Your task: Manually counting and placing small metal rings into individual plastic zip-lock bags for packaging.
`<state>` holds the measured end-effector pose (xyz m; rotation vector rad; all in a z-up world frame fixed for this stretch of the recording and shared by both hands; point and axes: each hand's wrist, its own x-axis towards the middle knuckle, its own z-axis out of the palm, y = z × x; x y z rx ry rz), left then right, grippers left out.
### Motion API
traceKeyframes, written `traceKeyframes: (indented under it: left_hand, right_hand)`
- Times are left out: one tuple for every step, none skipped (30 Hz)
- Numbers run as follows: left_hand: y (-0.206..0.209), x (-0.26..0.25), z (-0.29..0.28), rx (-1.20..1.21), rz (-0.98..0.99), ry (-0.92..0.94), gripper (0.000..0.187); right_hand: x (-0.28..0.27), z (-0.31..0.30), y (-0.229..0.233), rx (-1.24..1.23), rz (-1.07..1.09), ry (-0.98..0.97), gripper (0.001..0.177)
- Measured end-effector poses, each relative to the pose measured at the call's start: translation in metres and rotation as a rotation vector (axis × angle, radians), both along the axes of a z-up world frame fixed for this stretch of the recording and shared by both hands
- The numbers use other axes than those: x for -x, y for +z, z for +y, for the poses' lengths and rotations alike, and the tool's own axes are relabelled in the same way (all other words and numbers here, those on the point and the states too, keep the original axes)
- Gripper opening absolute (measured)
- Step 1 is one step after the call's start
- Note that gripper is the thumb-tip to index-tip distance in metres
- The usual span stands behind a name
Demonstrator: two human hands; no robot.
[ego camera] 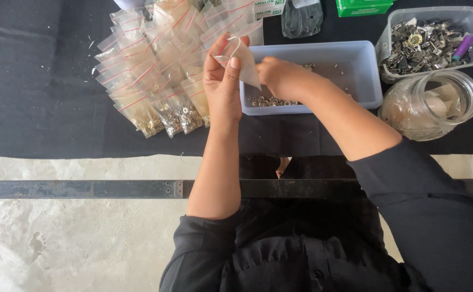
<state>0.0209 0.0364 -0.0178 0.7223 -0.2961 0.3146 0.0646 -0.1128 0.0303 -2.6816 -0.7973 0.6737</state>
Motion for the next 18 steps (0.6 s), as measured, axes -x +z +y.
traceKeyframes:
  left_hand:
    - [0.001, 0.0, 0.0, 0.0, 0.0, 0.002, 0.055]
    - [0.002, 0.001, 0.0, -0.016, 0.005, 0.005, 0.055]
    - [0.003, 0.002, -0.001, -0.03, 0.013, 0.009, 0.055]
    - [0.004, 0.003, -0.001, -0.03, 0.016, 0.011, 0.055]
    - [0.006, 0.004, -0.002, -0.033, 0.011, -0.004, 0.052]
    - [0.007, 0.006, -0.003, -0.036, 0.006, -0.019, 0.05]
    - [0.006, 0.005, -0.004, -0.035, 0.007, -0.021, 0.05]
    - [0.006, 0.005, -0.004, -0.064, -0.011, -0.012, 0.05]
    - [0.005, 0.004, -0.005, -0.092, -0.029, -0.002, 0.05]
    - [0.008, 0.006, -0.006, -0.09, -0.029, -0.003, 0.05]
    - [0.011, 0.009, -0.006, -0.136, -0.03, -0.023, 0.049]
    - [0.013, 0.011, -0.006, -0.181, -0.03, -0.043, 0.049]
    - [0.012, 0.011, -0.007, -0.18, -0.029, -0.044, 0.049]
    - [0.01, 0.01, -0.009, -0.185, -0.042, -0.046, 0.048]
    - [0.009, 0.01, -0.011, -0.191, -0.055, -0.049, 0.047]
    - [0.009, 0.011, -0.012, -0.19, -0.055, -0.051, 0.047]
    - [0.01, 0.011, -0.013, -0.205, -0.055, -0.053, 0.047]
    - [0.01, 0.012, -0.015, -0.219, -0.055, -0.055, 0.046]
  right_hand:
    - [0.008, 0.006, 0.018, 0.0, 0.0, 0.002, 0.025]
    - [0.016, 0.013, 0.036, 0.032, 0.084, -0.102, 0.017]
    - [0.025, 0.019, 0.053, 0.066, 0.17, -0.206, 0.025]
    - [0.018, 0.013, 0.043, 0.067, 0.173, -0.204, 0.025]
    - [0.012, 0.006, 0.033, 0.169, 0.073, -0.072, 0.024]
    - [0.005, -0.001, 0.022, 0.269, -0.026, 0.061, 0.043]
    - [-0.002, -0.013, 0.01, 0.271, -0.025, 0.059, 0.043]
    - [-0.01, -0.026, -0.002, 0.313, -0.068, 0.094, 0.038]
    - [-0.017, -0.038, -0.014, 0.355, -0.112, 0.13, 0.035]
    - [-0.013, -0.044, -0.003, 0.357, -0.112, 0.129, 0.035]
    - [-0.009, -0.05, 0.008, 0.29, -0.015, -0.013, 0.034]
    - [-0.004, -0.056, 0.019, 0.221, 0.083, -0.154, 0.036]
    - [-0.003, -0.066, 0.018, 0.222, 0.084, -0.154, 0.036]
    - [-0.002, -0.076, 0.018, 0.127, 0.07, -0.207, 0.034]
    - [-0.001, -0.086, 0.019, 0.031, 0.054, -0.261, 0.034]
    - [0.001, -0.086, 0.015, 0.032, 0.055, -0.263, 0.034]
    - [0.002, -0.086, 0.011, 0.138, 0.058, -0.272, 0.044]
    - [0.004, -0.086, 0.007, 0.244, 0.061, -0.281, 0.057]
